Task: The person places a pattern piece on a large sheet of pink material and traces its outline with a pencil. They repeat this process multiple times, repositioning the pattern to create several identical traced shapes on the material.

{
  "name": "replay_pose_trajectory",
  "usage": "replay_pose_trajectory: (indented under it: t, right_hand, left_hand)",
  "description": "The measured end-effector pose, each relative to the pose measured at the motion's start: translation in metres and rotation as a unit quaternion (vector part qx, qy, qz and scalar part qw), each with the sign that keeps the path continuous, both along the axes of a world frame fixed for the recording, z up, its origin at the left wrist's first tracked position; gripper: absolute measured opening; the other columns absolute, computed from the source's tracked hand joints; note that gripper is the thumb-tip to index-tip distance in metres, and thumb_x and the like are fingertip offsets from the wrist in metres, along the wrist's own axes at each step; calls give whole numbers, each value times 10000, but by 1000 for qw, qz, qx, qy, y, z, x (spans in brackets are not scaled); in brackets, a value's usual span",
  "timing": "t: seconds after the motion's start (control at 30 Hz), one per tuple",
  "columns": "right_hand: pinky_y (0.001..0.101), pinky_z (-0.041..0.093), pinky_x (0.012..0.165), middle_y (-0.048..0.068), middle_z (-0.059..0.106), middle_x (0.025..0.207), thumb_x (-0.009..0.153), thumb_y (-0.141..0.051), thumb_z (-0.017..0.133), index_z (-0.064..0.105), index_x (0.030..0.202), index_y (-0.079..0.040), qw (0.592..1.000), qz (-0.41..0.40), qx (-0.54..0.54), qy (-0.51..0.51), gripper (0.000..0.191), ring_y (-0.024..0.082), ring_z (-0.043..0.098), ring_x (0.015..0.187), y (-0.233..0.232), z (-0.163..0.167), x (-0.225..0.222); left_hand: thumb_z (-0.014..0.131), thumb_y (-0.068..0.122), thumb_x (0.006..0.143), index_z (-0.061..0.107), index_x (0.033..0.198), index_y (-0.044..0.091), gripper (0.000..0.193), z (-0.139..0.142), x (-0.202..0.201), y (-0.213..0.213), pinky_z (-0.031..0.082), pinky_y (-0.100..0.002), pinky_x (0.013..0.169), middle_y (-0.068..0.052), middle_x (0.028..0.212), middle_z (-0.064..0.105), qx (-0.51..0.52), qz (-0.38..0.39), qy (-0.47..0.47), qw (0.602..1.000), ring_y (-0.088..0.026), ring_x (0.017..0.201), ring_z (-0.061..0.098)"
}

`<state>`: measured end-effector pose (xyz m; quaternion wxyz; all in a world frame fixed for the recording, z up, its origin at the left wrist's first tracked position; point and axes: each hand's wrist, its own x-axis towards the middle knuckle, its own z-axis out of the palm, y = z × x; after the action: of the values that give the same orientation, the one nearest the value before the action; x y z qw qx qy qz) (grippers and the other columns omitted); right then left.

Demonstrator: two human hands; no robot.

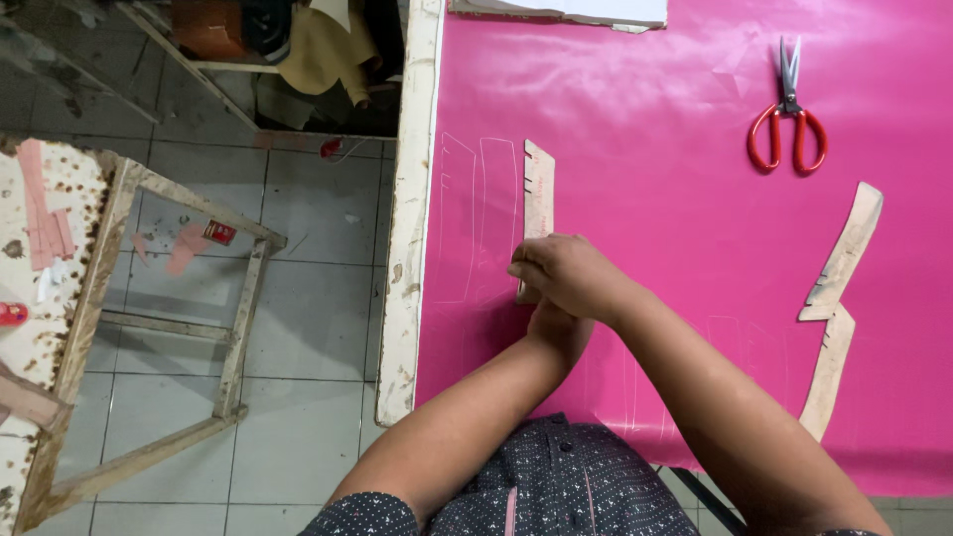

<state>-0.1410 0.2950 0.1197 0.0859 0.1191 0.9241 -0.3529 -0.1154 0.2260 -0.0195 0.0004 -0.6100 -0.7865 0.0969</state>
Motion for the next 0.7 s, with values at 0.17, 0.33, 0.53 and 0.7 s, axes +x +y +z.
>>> replay_pose_trajectory:
  t: [0.17,0.33,0.53,0.7]
  right_hand:
    - [471,495,876,79,750,907,942,-320,642,746,1016,-111,995,59,74,38,245,307,671,956,-3,-22,1]
    - [463,477,891,48,749,924,938,-328,641,753,1013,-132,994,65,84,23,238,283,655,971,-4,-30,4]
    - [485,450,932,11,765,915,924,-303,646,760,969,-143,992,78,94,26,202,262,654,941,-4,-30,2]
    - [486,443,1010,8,753,850,914,-213,640,769,928,-181,974,71,209,58,133,234,693,862,14,-34,-16]
  left_hand:
    - [427,206,982,513,1407,0,480,-21,9,8,533,-542,970,-270,1336,576,33,65,-18,997,-428,1169,623]
    - [389,206,1028,455,1470,-26,503,-10,7,10,532,-551,942,-322,1340,547,-23,85,-37,995,-471,1149,606]
    - [418,196,1004,473,1438,-10,483,2,-5,2,508,-556,933,-281,1364,536,-6,54,-79,995,-445,1178,577]
    - [451,160,1008,477,1436,-68,486,3,-17,-1,479,-538,940,-289,1399,535,-38,15,-120,992,-420,1194,564]
